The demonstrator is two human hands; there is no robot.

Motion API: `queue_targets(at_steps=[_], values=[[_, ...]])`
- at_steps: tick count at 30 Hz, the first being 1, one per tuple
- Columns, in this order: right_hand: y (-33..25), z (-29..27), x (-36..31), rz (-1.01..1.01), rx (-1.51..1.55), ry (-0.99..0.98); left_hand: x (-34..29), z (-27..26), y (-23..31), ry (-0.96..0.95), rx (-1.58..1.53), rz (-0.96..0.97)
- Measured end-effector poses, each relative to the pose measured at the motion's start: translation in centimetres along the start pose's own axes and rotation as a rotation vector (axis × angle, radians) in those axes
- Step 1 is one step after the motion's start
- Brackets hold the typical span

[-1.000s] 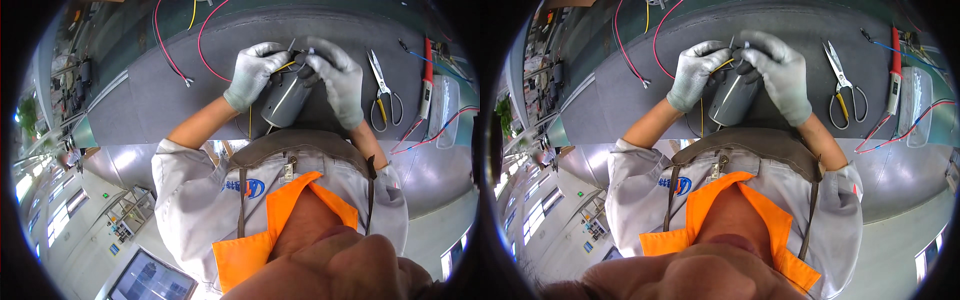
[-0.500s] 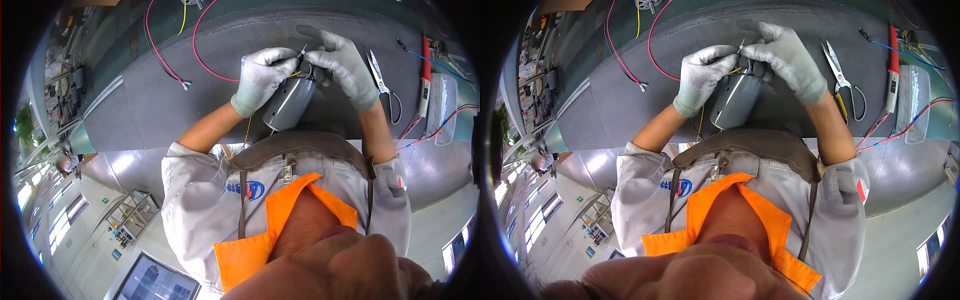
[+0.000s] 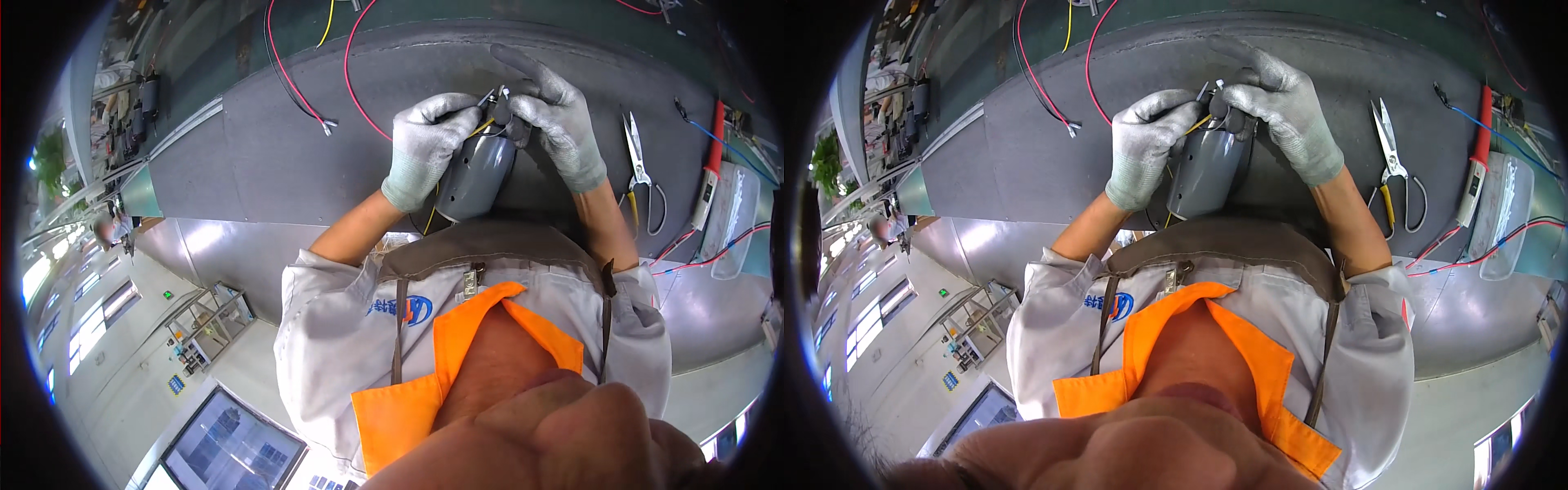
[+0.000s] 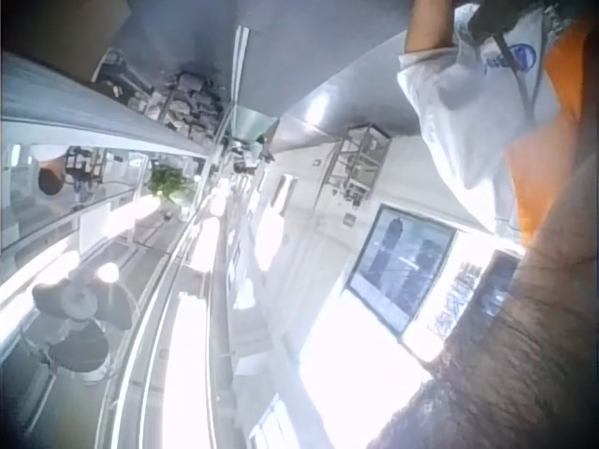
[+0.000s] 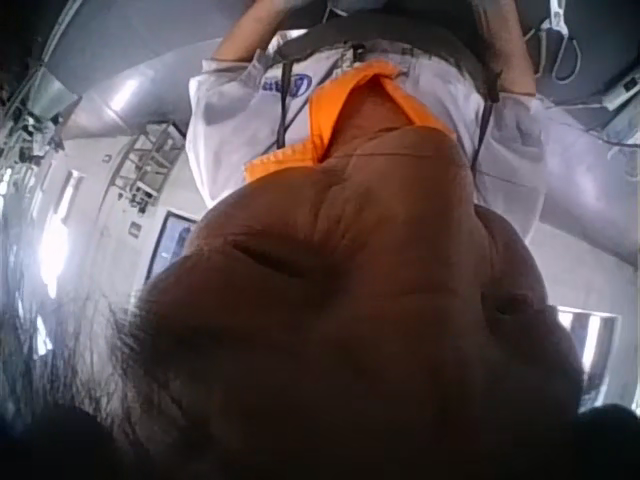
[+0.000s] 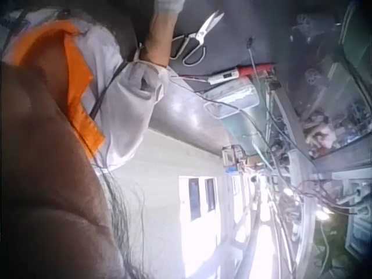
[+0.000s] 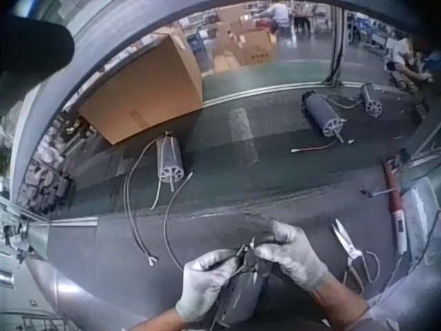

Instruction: Connecting wires to electric motors on an assembly line.

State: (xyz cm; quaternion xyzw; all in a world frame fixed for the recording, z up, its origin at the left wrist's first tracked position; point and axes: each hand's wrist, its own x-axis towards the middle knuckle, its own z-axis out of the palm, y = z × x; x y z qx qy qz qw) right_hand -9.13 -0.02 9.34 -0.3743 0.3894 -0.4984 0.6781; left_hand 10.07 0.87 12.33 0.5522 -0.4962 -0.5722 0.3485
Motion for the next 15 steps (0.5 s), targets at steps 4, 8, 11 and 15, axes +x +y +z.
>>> queue_targets(at_steps=[4, 8, 11, 15], values=[[-0.2, -0.7, -0.1, 0.026, 0.005, -0.018, 0.3, 0.6, -0.1, -0.002, 0.049, -0.01], [-0.1, -0.8, -0.5, 0.055, -0.015, -0.006, 0.4, 0.9, -0.3, -0.007, 0.106, 0.043], [-0.4, -0.9, -0.1, 0.039, -0.034, -0.02, 0.4, 0.9, -0.4, -0.005, 0.148, 0.086], [-2.4, -2.1, 1.2, 0.151, -0.18, -0.238, 1.0, 1.5, -0.7, 0.003, 0.109, 0.113]])
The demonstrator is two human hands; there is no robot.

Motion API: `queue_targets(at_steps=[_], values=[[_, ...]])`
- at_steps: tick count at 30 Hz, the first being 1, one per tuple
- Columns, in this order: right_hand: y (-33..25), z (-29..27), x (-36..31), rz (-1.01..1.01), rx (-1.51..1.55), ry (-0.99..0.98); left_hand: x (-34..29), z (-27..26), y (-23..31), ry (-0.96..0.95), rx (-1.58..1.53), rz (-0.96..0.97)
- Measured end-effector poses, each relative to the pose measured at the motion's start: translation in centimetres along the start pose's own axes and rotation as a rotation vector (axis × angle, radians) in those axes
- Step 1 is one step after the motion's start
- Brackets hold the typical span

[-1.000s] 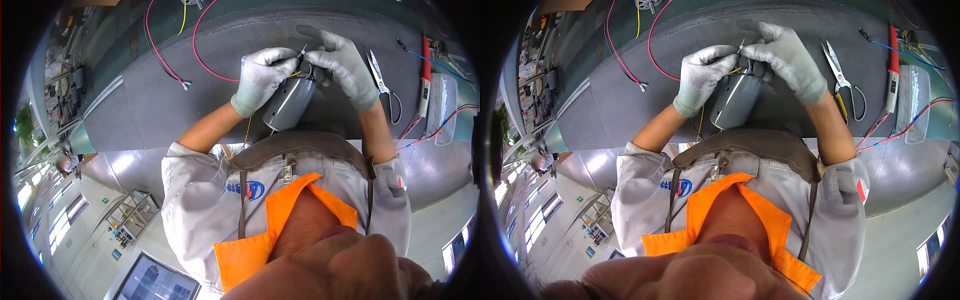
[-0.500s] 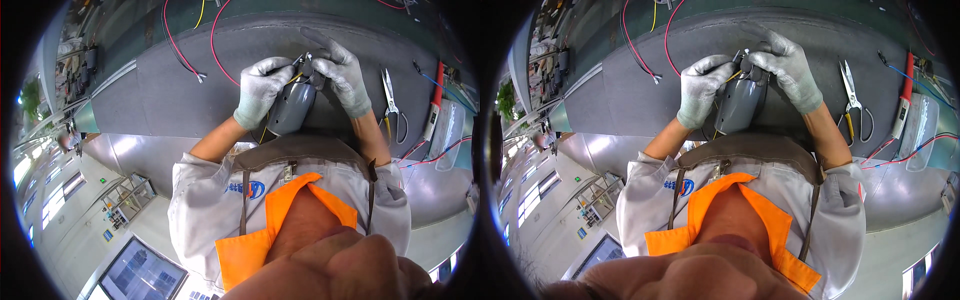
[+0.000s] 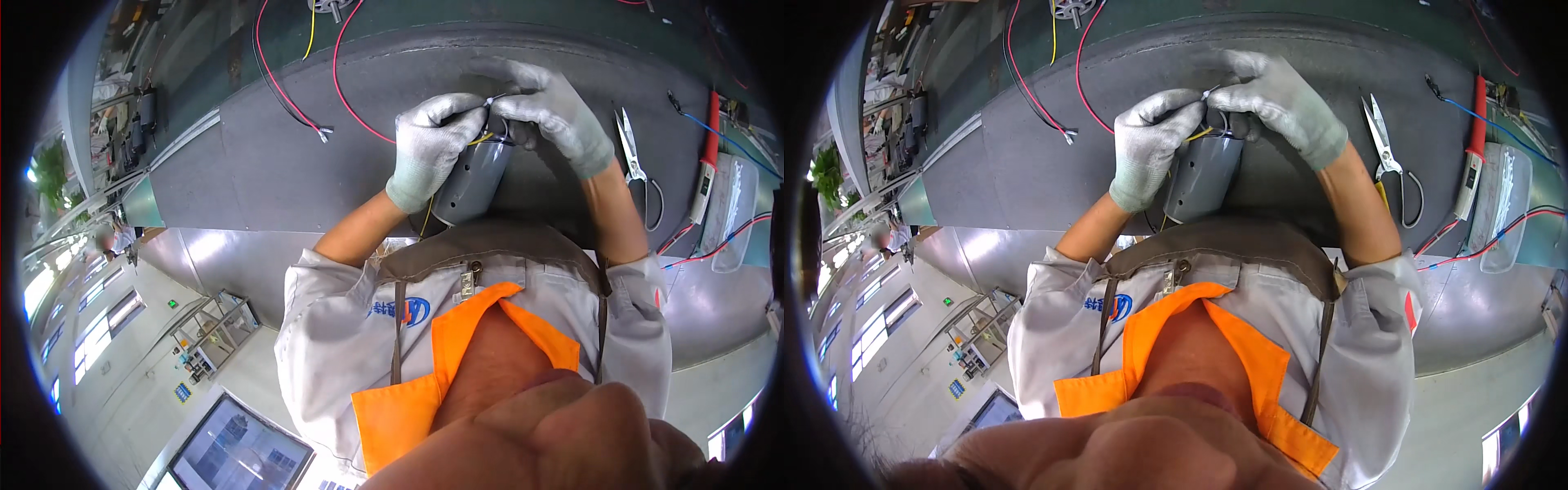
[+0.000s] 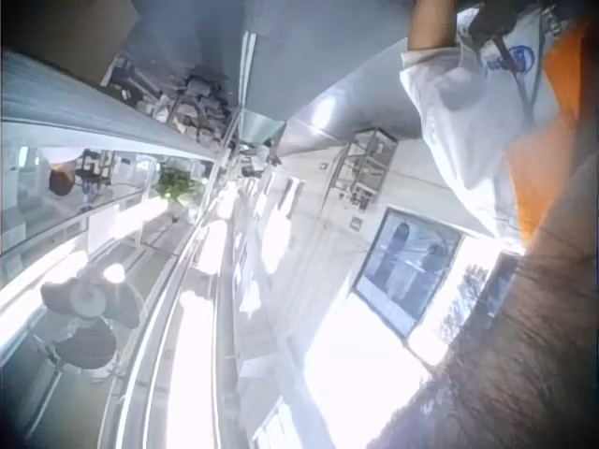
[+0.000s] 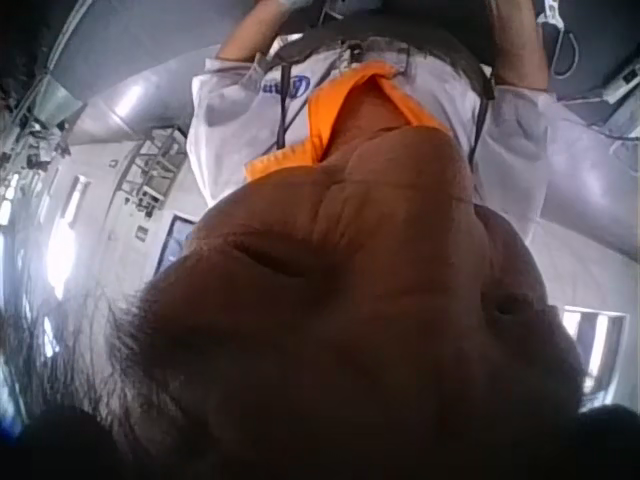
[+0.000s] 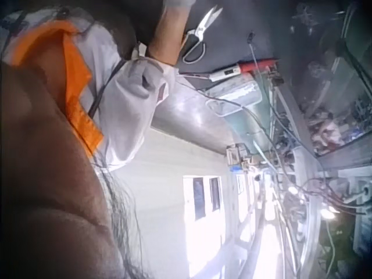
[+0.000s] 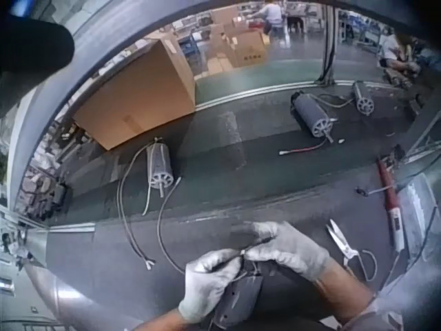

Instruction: Connecting wires to electric motors on an assembly line.

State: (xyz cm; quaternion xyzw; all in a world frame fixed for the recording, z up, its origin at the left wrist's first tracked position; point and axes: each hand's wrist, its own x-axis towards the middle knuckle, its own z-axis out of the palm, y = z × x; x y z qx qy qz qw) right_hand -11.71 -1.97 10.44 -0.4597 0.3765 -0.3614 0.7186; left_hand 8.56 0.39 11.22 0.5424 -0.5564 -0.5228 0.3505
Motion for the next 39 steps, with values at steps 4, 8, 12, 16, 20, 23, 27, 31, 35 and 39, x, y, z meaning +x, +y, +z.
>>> queue_targets(at_steps=[4, 8, 12, 16, 20, 23, 27, 31, 35, 39], values=[[-1.3, -0.5, 0.5, 0.214, -0.152, -0.07, 0.8, 0.9, -0.5, 0.031, -0.039, 0.132], [-0.2, 1.5, 0.1, -0.197, -0.572, 0.223, 0.7, 1.2, -1.1, 0.093, 0.022, 0.191], [0.6, 1.8, -0.8, -0.53, -1.111, 0.365, -0.1, 1.4, -1.2, 0.116, 0.26, 0.351], [0.7, -1.1, -0.4, -0.45, -0.964, 0.313, -1.3, 1.6, -1.3, 0.161, 0.072, 0.158], [1.5, -3.5, 1.0, -0.383, -0.998, 0.374, -1.7, 1.6, -1.4, 0.181, -0.013, 0.085], [2.3, -4.0, 2.2, -0.201, -0.913, 0.468, -1.4, 1.6, -1.6, 0.205, 0.097, 0.207], [2.9, -3.7, 3.1, -0.445, -1.219, 0.461, -1.2, 1.7, -1.9, 0.176, 0.454, 0.521], [2.5, -2.1, 2.3, -0.135, -0.012, 0.55, -1.0, 1.9, -2.0, 0.159, 0.44, 0.496], [1.6, -0.2, 0.3, -0.115, 0.341, 0.099, 0.3, 0.7, -1.9, 0.01, 0.602, 0.721], [-0.8, -0.2, -2.7, 0.035, 0.088, 0.081, 1.6, -2.3, -1.2, -0.238, 1.12, 0.928]])
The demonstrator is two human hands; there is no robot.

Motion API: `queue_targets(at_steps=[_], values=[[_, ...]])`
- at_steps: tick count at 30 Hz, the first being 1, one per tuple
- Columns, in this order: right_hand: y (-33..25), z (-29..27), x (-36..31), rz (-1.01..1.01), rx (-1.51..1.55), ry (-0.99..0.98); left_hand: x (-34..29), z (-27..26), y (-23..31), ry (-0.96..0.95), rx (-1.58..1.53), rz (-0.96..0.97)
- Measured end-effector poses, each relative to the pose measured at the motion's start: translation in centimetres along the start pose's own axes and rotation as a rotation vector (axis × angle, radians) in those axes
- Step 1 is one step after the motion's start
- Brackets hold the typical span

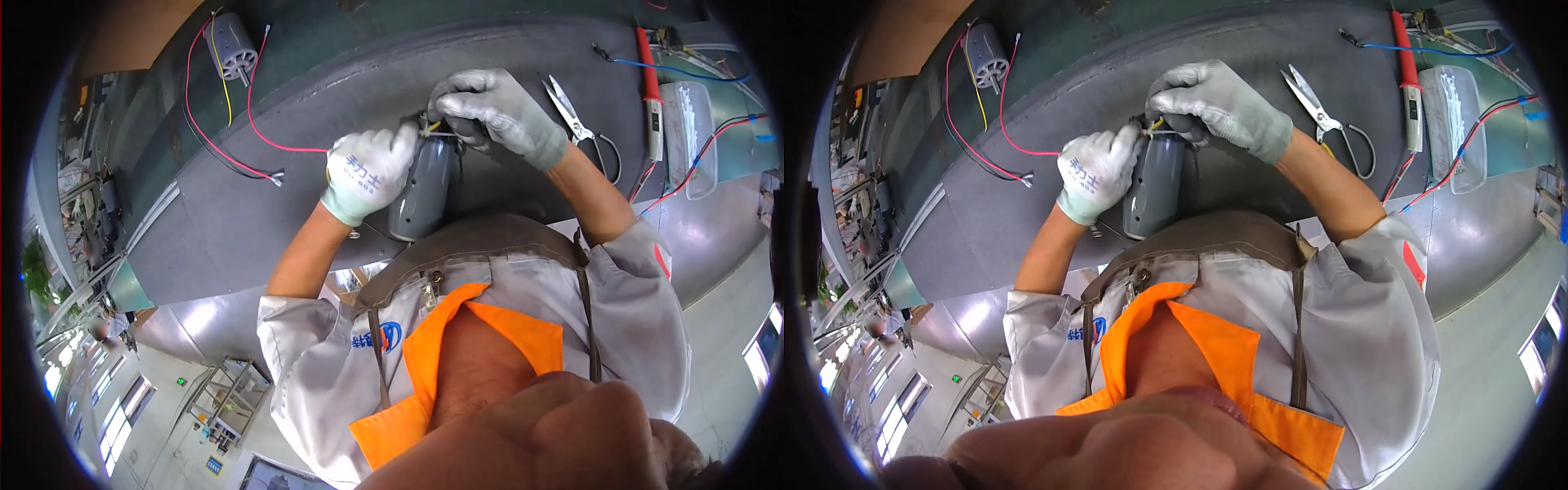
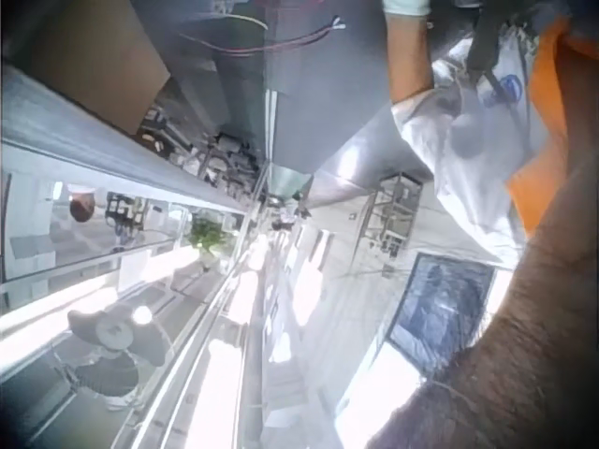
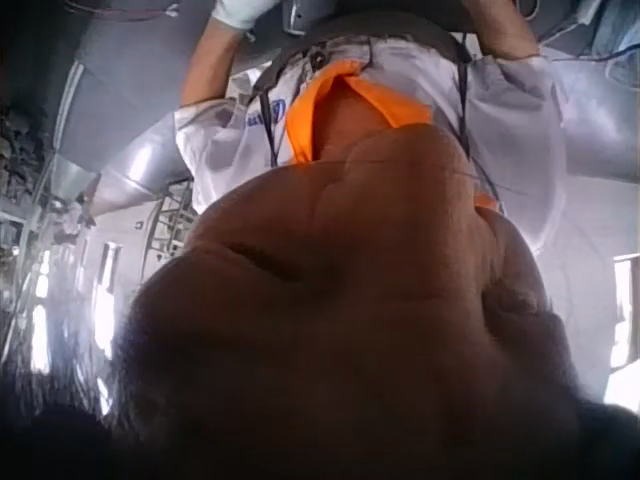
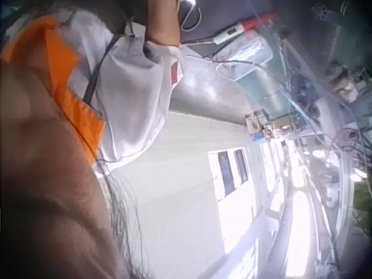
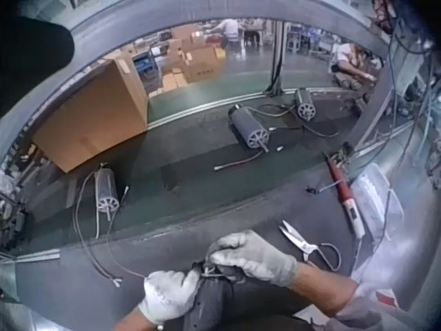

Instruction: Connecting wires to electric motors on an assembly line.

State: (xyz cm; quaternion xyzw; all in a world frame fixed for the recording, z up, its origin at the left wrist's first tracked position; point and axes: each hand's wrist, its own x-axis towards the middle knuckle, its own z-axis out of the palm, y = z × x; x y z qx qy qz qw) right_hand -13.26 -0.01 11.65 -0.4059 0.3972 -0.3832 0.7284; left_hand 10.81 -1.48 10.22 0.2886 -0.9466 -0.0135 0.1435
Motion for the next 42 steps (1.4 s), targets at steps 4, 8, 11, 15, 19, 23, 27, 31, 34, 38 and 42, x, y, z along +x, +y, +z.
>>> queue_targets(at_steps=[4, 8, 11, 15, 19, 23, 27, 31, 34, 38, 42], values=[[-2.3, 1.4, 1.7, -0.015, -0.215, 0.214, 0.1, -0.3, -0.1, -0.042, -0.064, 0.06], [-1.1, 4.8, 7.4, -0.129, 0.135, -0.003, 0.4, 0.0, 1.4, -0.106, -0.089, 0.171], [0.2, 1.7, 5.8, -0.28, -0.067, 0.248, -0.1, -1.0, 2.0, -0.206, 0.078, 0.001], [2.5, -5.6, -6.0, -0.578, -1.044, 0.816, 0.2, -1.8, 1.2, -0.121, 0.014, -0.091], [7.7, -4.9, -17.6, 0.019, -1.513, 0.908, 3.4, -0.4, -0.6, 0.071, -0.192, 0.159], [11.5, -1.6, -22.5, 0.083, -1.469, 0.885, 5.6, 0.0, -1.9, -0.246, -0.76, -0.094], [10.1, -2.5, -22.8, 0.188, -1.36, 0.899, 5.6, -0.6, -2.8, -0.364, -1.481, -0.586], [5.9, -3.7, -18.6, 0.047, -0.546, 0.709, 5.7, -0.4, -3.3, -0.257, -1.729, -0.629], [2.8, -3.1, -13.3, 0.0, -0.809, 0.358, 5.7, -0.2, -3.6, -0.266, -1.855, -0.687], [-0.3, -1.0, -8.8, -0.047, -1.254, 0.02, 5.2, -0.2, -3.9, -0.166, -1.548, -0.404], [-1.3, 0.3, -8.0, -0.008, -1.593, 0.039, 5.2, 0.8, -3.7, -0.202, -1.755, -0.638]])
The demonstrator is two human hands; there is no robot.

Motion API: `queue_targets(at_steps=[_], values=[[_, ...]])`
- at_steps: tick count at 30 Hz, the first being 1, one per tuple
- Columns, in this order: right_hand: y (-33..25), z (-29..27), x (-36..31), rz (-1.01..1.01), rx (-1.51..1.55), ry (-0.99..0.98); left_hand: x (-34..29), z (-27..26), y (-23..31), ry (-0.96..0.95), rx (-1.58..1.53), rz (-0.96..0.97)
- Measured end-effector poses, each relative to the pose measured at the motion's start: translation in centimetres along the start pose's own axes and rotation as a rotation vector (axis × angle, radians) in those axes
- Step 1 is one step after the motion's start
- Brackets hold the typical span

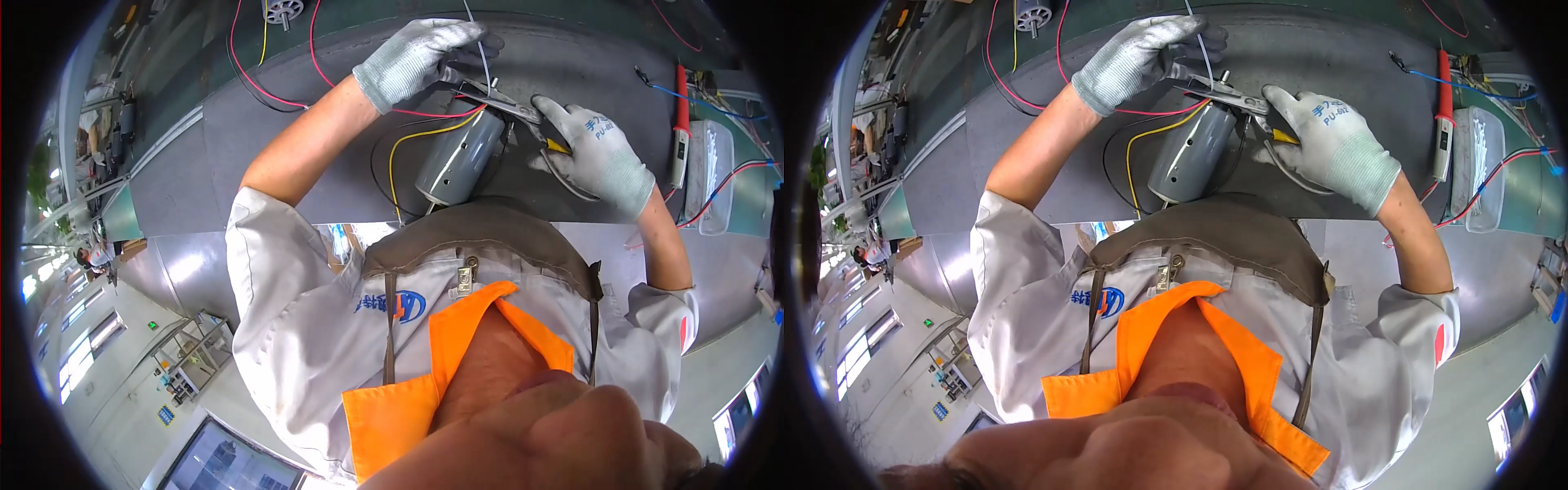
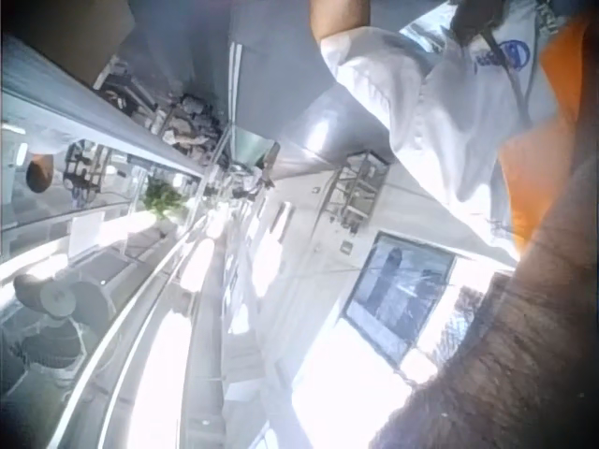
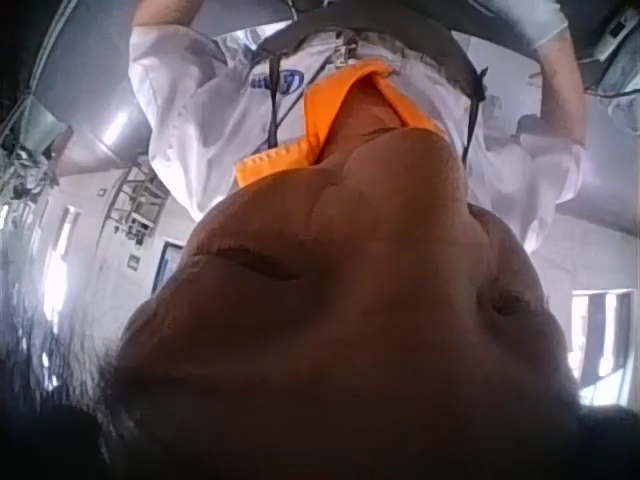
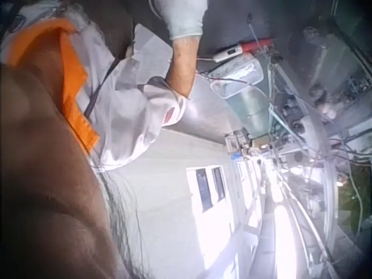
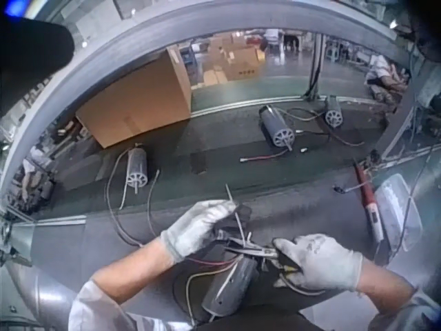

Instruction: Connecting wires to electric motors on an assembly line.

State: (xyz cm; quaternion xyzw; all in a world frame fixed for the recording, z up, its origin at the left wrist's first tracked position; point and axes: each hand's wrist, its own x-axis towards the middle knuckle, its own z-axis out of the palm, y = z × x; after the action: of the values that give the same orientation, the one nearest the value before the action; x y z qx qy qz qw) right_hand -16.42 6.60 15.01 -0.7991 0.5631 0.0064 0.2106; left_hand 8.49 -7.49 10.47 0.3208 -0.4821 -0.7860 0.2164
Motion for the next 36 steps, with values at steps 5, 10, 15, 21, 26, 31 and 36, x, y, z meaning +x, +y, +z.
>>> queue_targets(at_steps=[5, 10, 15, 21, 26, 31, 36], values=[[1.3, 1.5, -1.3, 0.051, -0.146, -0.003, -3.5, -1.1, 2.5, 0.187, 0.535, 0.314], [4.1, 3.2, -2.5, 0.224, -0.426, 0.307, -16.9, -3.3, 6.9, -0.471, 0.682, 0.274], [0.8, 7.7, -0.9, 0.099, 0.957, -0.096, -16.8, 0.8, -3.5, 0.372, 1.409, 0.562], [-3.2, 6.0, 10.5, 0.043, 1.339, 0.079, -6.0, 2.3, -7.8, 0.719, 1.208, 0.85], [-4.4, 4.2, 16.7, 0.068, 0.93, 0.411, 5.9, -6.5, 0.8, 0.938, 0.331, 0.341], [-0.3, 8.9, 7.5, -0.129, 0.687, 0.531, -0.1, -9.8, -0.4, 0.484, -0.115, 0.15], [14.7, 3.3, -3.8, 0.598, 0.899, 1.227, -11.1, -2.6, -4.1, 0.586, -0.256, 0.198]])
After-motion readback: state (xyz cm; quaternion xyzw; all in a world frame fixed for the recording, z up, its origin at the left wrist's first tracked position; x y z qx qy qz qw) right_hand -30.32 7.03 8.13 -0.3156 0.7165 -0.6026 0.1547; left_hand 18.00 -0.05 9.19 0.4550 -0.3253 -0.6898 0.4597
